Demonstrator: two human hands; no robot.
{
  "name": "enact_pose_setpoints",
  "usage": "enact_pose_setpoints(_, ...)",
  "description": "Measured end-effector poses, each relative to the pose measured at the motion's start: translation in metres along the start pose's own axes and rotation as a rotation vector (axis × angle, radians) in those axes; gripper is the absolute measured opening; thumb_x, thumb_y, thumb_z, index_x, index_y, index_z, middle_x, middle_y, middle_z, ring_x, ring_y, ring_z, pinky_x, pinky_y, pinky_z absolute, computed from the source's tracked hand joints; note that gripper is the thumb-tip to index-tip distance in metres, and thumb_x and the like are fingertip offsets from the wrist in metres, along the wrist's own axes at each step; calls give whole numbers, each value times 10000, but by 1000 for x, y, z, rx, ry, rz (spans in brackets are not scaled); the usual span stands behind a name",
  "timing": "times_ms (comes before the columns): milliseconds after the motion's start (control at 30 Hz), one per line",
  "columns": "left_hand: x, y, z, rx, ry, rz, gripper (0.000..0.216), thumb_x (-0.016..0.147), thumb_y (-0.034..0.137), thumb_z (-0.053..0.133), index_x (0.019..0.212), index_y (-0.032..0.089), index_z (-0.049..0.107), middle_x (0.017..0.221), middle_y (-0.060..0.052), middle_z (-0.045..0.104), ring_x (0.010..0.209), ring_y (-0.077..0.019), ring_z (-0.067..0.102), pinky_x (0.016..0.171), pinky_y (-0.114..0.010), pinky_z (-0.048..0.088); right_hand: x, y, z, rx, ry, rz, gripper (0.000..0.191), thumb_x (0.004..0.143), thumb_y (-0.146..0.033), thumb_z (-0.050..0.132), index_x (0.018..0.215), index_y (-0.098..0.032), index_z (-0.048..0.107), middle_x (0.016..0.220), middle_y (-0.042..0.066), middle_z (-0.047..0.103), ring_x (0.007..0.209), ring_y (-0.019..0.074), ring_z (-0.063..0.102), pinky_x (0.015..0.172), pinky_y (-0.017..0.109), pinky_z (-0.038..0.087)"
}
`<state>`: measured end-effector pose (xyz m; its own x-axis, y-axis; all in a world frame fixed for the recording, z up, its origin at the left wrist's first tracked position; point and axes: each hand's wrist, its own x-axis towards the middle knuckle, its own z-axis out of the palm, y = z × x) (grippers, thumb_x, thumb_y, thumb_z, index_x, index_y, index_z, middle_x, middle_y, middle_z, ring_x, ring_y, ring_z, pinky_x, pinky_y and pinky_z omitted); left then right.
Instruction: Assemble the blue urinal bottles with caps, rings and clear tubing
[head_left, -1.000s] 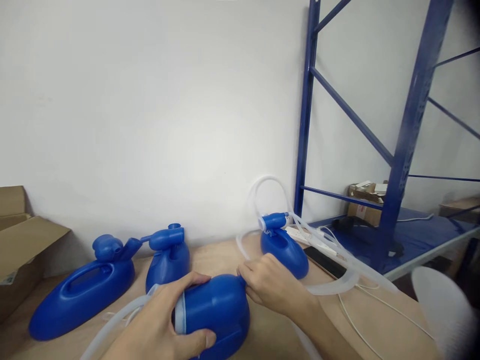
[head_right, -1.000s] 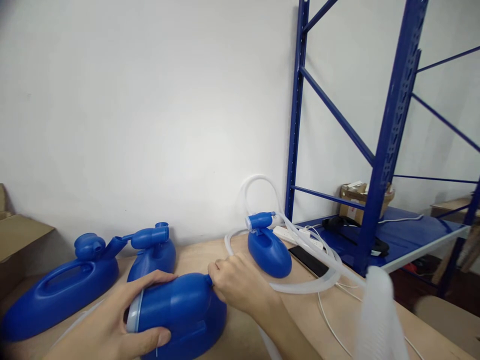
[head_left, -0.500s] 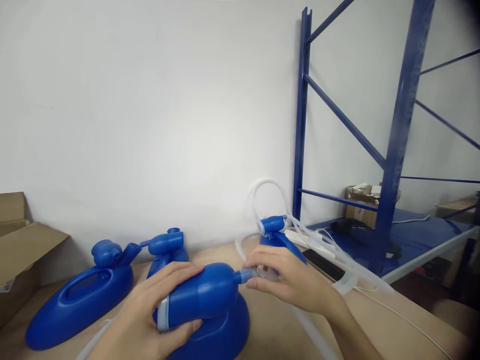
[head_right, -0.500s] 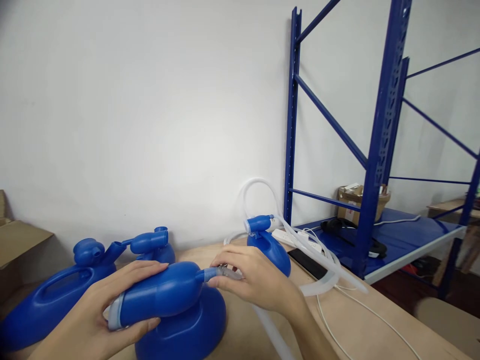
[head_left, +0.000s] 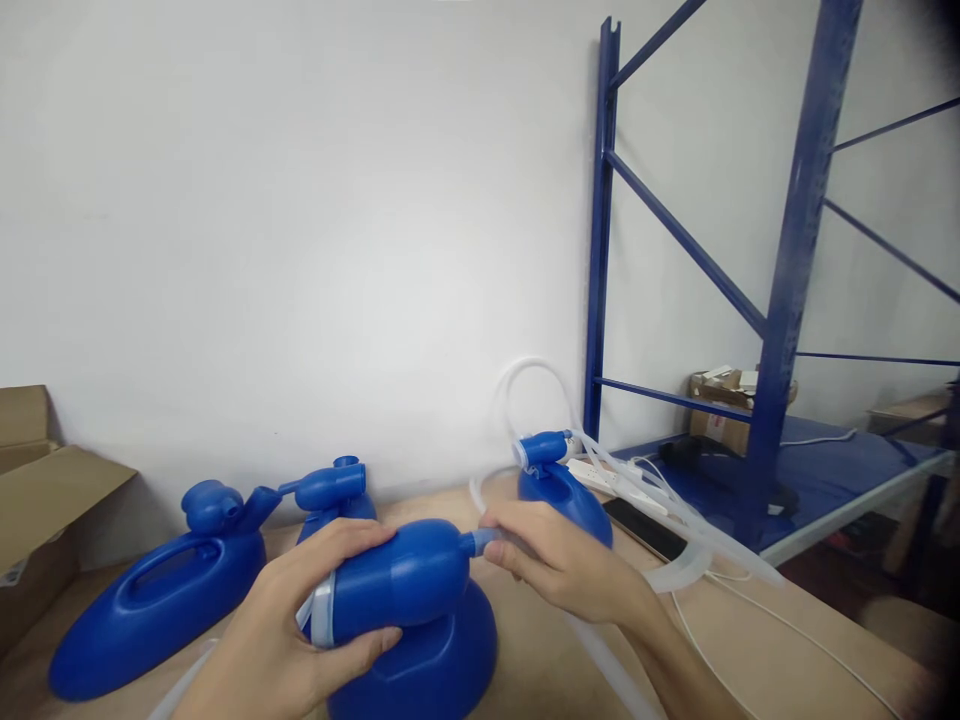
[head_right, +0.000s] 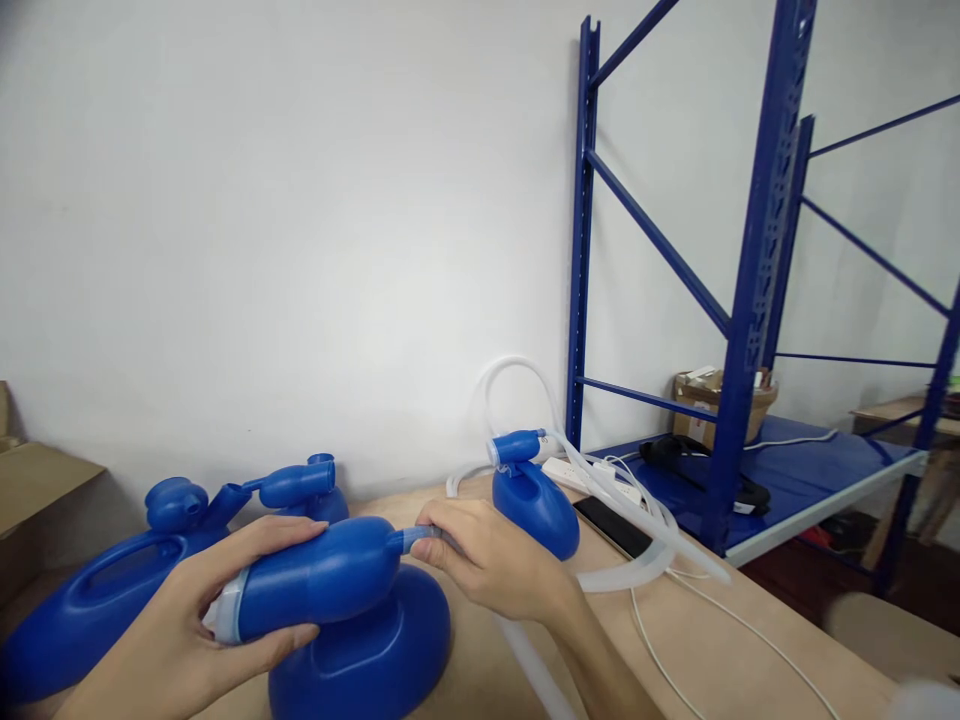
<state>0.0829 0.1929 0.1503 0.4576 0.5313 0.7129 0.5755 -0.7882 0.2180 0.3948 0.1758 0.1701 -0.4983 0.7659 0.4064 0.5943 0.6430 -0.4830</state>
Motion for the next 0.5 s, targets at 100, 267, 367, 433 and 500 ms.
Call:
enact_pose_setpoints(100, -2, 1, 8, -38, 52, -22, 501, 858, 498, 816, 1318, 361, 672, 1336, -15, 723, 1204, -259, 720, 1025, -304, 602, 2, 8, 0, 29, 29, -62, 533, 1094, -608, 376, 999, -168, 662, 884, 32, 660, 814, 170, 592, 759, 280, 409)
enact_pose_setpoints(267, -5, 1, 12, -9, 49, 128, 405, 956, 373, 714, 1354, 370, 637, 1392, -28, 671, 1215, -234, 706, 1015, -269, 592, 0, 10, -1, 95, -4, -98, 567, 1074, -645, 409, 973, -162, 689, 838, 21, 647, 766, 147, 568, 735, 264, 386)
enact_pose_setpoints(367, -5, -1, 9, 63, 63, 212, 436, 977, 289, 655, 1400, 386, 607, 1410, -18, 636, 1249, -204, 675, 1052, -252, 558, 1, 12, 1, 154, -21, -122, 586, 1065, -656, 421, 930, -157, 697, 782, 14, 626, 713, 133, 542, 691, 252, 379)
enact_pose_setpoints(433, -6, 0, 8, 104, 81, 232, 444, 975, 296, 666, 1405, 386, 604, 1403, -16, 631, 1247, -197, 670, 1059, -246, 549, 2, 13, 3, 181, -3, -133, 595, 1048, -673, 448, 930, -149, 704, 763, 15, 625, 689, 128, 535, 663, 245, 379)
enact_pose_setpoints(500, -6, 3, 8, 124, 101, 231, 442, 963, 345, 702, 1393, 378, 608, 1388, -14, 644, 1212, -194, 689, 1036, -237, 562, 3, 12, 5, 174, 29, -157, 576, 1039, -661, 486, 935, -141, 713, 764, 20, 643, 680, 123, 540, 654, 240, 380)
